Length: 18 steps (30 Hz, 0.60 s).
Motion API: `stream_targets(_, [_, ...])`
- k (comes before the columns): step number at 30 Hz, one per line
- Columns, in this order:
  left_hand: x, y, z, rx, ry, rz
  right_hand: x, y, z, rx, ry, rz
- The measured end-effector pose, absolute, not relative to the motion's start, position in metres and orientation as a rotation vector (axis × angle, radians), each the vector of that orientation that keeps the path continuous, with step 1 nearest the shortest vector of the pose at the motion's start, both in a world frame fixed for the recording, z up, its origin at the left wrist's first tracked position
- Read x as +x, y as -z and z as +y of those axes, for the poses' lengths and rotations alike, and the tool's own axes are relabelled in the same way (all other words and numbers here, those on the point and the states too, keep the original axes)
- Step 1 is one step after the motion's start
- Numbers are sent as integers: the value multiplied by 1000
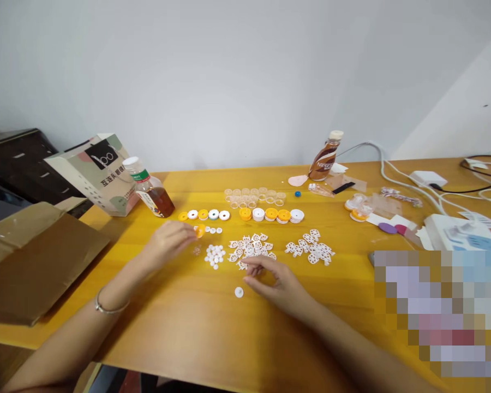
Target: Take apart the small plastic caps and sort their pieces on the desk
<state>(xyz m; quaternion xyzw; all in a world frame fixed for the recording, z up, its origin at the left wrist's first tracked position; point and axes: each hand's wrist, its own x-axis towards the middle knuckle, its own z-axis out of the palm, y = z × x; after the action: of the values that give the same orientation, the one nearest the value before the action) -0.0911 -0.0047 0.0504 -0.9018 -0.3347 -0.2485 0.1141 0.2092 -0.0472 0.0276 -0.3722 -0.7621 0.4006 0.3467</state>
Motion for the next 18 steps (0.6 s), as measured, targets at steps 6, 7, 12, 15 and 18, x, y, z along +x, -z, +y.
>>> stream_targets(6, [-136,-33,43,-2313,230,-1365,222,-32,-36,-1112,-789,-1959])
stream_targets(7, [-137,-30,47,-2304,181,-1365,224,-32,-35,-1140,-764,-1949])
stream_targets(12, [-136,-23,53,-2285,117,-1370,230,-35,-33,-1206,-693,-1932])
stream_targets(15, [-137,-22,53,-2295,131,-1371,232,-38,-33,-1236,-676,-1928])
stream_targets(18, [-138,-23,52,-2282,116,-1362,232,-41,-33,-1258,-670,-1923])
